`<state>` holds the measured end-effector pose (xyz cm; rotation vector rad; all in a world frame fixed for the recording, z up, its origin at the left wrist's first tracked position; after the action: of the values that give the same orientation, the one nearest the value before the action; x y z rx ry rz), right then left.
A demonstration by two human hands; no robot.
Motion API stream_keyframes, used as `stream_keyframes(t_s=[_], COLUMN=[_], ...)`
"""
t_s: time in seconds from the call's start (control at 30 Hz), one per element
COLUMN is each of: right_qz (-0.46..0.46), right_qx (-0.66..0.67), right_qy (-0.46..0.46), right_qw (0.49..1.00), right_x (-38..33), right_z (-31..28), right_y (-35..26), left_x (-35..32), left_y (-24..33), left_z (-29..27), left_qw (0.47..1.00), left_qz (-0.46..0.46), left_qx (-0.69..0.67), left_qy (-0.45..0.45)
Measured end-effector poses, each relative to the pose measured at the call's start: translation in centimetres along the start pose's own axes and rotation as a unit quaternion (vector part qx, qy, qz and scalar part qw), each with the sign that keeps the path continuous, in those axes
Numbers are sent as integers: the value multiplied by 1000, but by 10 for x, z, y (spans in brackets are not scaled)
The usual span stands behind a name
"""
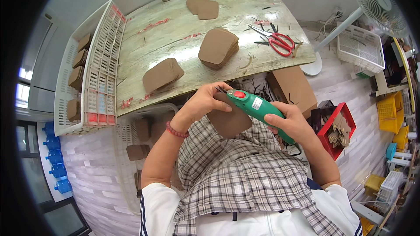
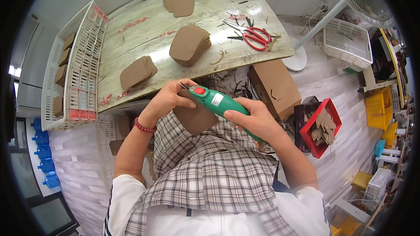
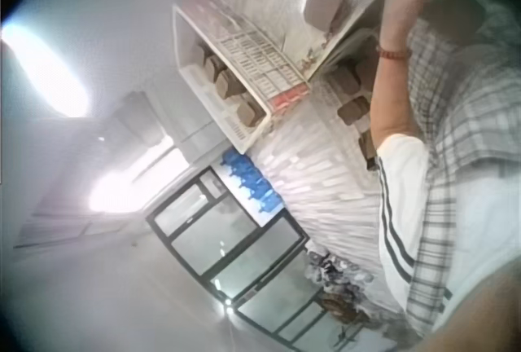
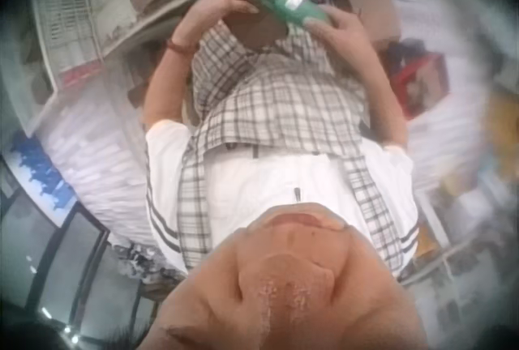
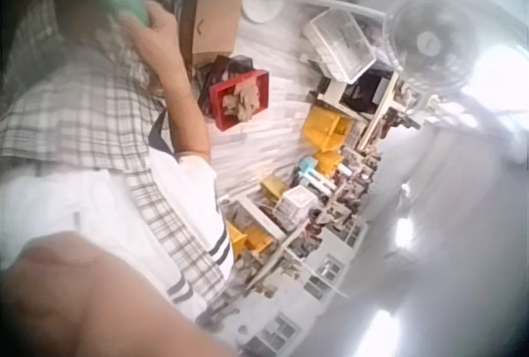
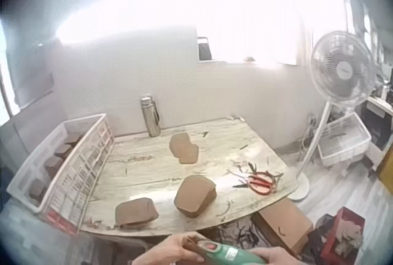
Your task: The person uses a green rotary tool to smooth the edges of brown cardboard pieces. They pick up each piece from a stack, run the tool along the perimeter, and place the finished piece back on the table.
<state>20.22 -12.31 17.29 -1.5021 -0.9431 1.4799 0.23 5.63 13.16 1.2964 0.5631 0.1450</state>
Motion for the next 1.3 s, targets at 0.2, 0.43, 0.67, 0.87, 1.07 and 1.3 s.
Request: stream_keyframes(t_s=[0.2,0.43,0.67,0.87,1.07,1.3], right_qz=[-26,-20,-68,-87,-73,-60], right_qx=[32,-60,-56,-38,-71,-82], right_qy=[75,126,151,162,178,176], right_qw=[996,990,985,982,979,979], right_x=[1,-10,-24,-32,-30,-24], right_z=[-1,-12,-24,-23,-23,-20], right_y=[15,23,42,47,55,58], left_x=[-43,-36,64,100,97,98], left_y=[5,-86,-12,-10,-28,-24], left_z=[-96,-273,-94,-64,-80,-59], left_qw=[948,795,657,743,762,761], left_qz=[147,97,89,47,179,142], left_qx=[-44,320,598,524,443,415], left_qy=[281,506,450,414,436,478])
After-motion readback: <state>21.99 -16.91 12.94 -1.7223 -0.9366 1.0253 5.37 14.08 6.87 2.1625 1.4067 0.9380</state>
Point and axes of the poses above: each hand's wrist, its own x-axis towards the middle knuckle, its own z-axis out of the palm, y = z × x, the point moved 1 cm from there along x, towards the middle knuckle, and after that the axes turned 3 degrees about -y, right-handed, at the moved point
